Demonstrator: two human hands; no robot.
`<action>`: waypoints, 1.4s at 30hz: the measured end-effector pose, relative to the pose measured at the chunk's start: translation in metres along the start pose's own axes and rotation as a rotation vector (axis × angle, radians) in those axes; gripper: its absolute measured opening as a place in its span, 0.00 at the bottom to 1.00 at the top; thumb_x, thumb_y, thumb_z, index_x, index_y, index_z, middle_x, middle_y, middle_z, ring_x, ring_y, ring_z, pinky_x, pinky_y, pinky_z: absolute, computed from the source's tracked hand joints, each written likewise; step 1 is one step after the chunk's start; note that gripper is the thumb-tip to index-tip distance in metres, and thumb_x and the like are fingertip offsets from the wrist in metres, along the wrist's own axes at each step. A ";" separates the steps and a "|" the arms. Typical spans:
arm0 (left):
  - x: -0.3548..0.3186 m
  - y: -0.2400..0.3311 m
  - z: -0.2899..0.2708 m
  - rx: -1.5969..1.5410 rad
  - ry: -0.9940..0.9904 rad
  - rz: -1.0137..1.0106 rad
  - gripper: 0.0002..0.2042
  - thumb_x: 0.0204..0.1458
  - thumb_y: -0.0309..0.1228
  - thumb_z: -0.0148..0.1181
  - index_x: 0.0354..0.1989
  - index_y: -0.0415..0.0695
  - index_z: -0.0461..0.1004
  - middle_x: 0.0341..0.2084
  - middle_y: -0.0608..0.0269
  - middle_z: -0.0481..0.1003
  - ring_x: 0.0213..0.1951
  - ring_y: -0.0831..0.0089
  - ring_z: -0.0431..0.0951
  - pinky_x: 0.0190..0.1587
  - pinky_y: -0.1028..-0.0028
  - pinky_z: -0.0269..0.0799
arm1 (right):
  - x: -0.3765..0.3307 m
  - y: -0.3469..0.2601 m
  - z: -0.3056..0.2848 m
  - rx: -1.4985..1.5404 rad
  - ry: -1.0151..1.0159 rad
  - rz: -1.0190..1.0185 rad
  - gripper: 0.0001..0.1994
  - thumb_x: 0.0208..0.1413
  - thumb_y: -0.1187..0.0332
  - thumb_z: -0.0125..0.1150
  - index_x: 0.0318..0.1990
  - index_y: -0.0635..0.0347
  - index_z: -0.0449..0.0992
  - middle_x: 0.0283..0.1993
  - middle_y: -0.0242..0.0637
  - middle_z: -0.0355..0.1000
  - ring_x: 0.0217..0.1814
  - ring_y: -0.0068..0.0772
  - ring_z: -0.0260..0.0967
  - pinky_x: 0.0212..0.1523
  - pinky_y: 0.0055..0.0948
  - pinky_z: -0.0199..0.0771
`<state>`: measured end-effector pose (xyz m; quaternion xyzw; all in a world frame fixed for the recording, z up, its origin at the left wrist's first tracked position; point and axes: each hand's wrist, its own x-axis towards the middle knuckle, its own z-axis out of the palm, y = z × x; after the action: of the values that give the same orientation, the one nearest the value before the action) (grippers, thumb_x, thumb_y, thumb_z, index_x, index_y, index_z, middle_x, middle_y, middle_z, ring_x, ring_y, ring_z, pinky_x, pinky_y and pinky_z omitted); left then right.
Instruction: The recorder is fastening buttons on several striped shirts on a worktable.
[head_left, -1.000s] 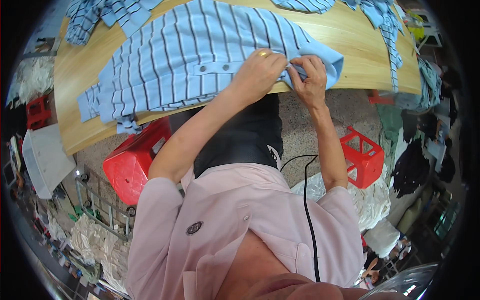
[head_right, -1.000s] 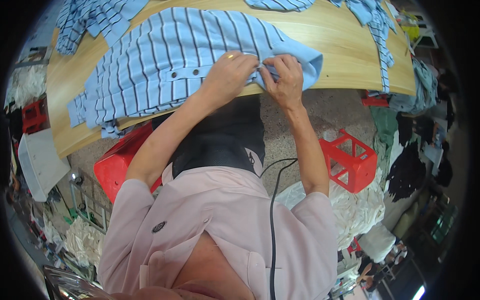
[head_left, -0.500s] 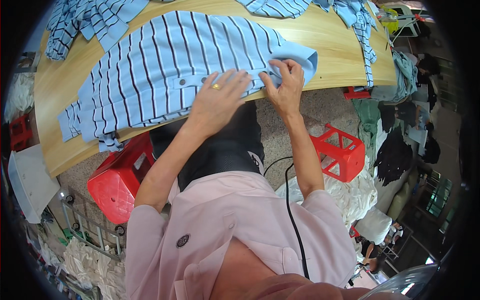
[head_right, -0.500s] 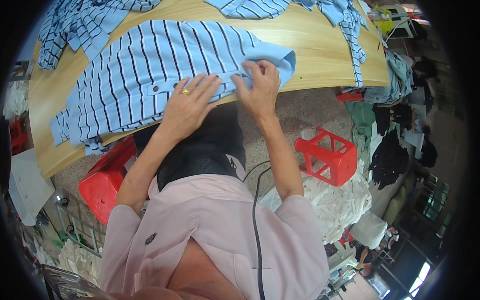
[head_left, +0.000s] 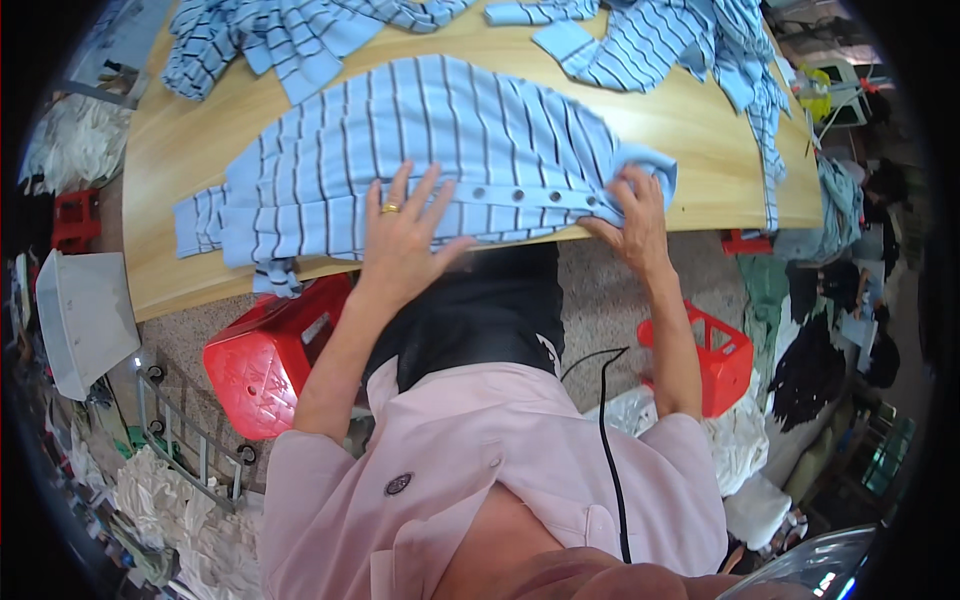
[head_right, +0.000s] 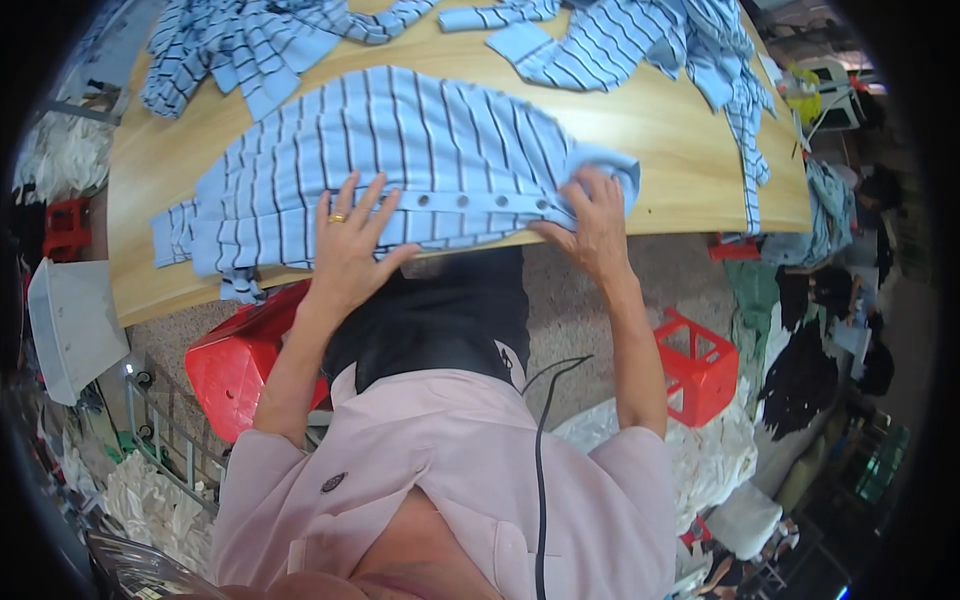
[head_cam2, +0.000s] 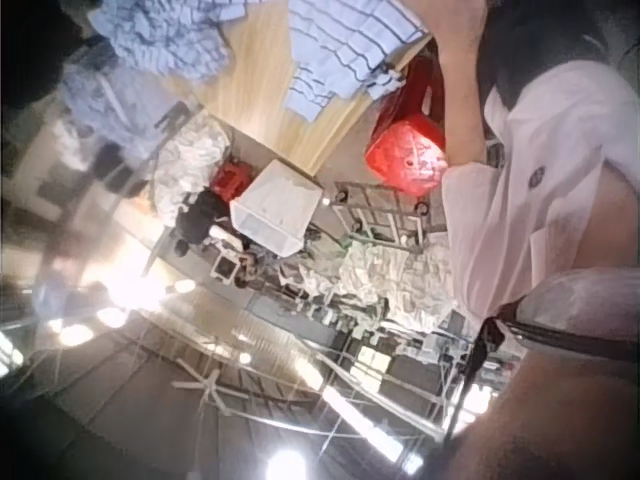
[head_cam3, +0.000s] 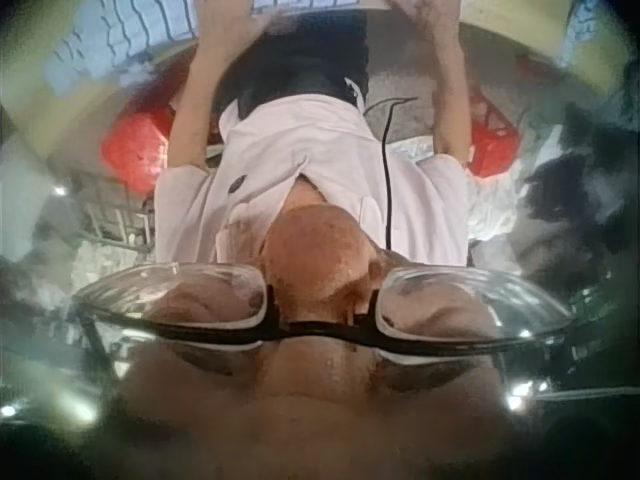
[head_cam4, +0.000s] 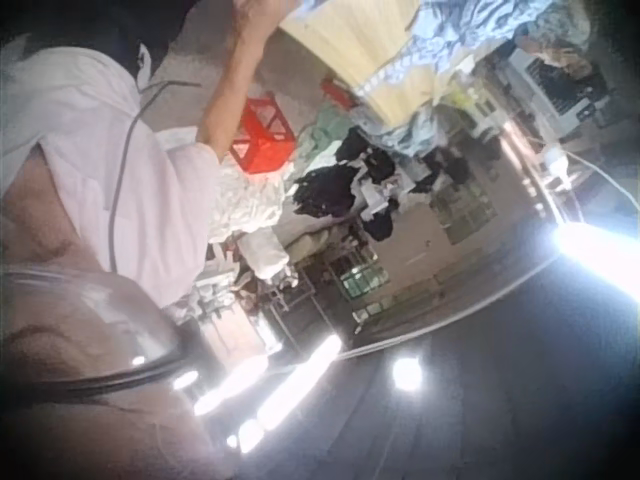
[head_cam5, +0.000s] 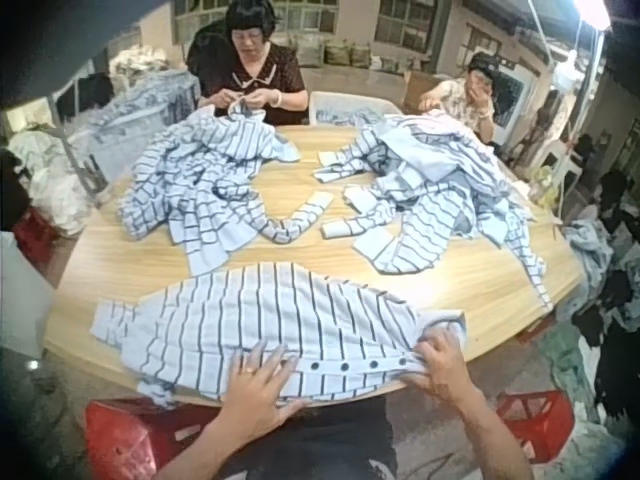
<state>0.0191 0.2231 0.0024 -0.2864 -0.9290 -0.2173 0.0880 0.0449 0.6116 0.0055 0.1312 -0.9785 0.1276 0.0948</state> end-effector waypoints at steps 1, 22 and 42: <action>0.008 0.005 -0.002 -0.014 0.007 0.006 0.37 0.55 0.55 0.74 0.69 0.44 0.77 0.74 0.50 0.70 0.77 0.43 0.61 0.75 0.34 0.52 | 0.004 -0.001 -0.007 -0.066 -0.048 -0.033 0.26 0.50 0.49 0.81 0.49 0.56 0.80 0.59 0.46 0.74 0.68 0.58 0.68 0.72 0.66 0.59; 0.063 0.027 -0.106 -0.798 -0.202 0.564 0.22 0.40 0.35 0.75 0.45 0.42 0.76 0.39 0.54 0.78 0.46 0.49 0.80 0.48 0.59 0.76 | -0.034 -0.128 -0.003 1.238 -0.838 -0.165 0.34 0.53 0.60 0.81 0.66 0.64 0.77 0.65 0.49 0.77 0.65 0.40 0.74 0.67 0.39 0.74; -0.020 -0.038 -0.015 -0.186 0.145 -0.141 0.31 0.51 0.38 0.81 0.63 0.42 0.77 0.61 0.46 0.76 0.60 0.46 0.77 0.60 0.54 0.76 | 0.341 0.141 -0.091 -0.313 0.178 0.451 0.51 0.48 0.43 0.83 0.79 0.39 0.65 0.82 0.59 0.54 0.80 0.69 0.61 0.74 0.60 0.68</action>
<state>0.0144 0.1778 -0.0035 -0.2111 -0.9137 -0.3285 0.1126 -0.3040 0.6888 0.1346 -0.1178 -0.9786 0.0037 0.1686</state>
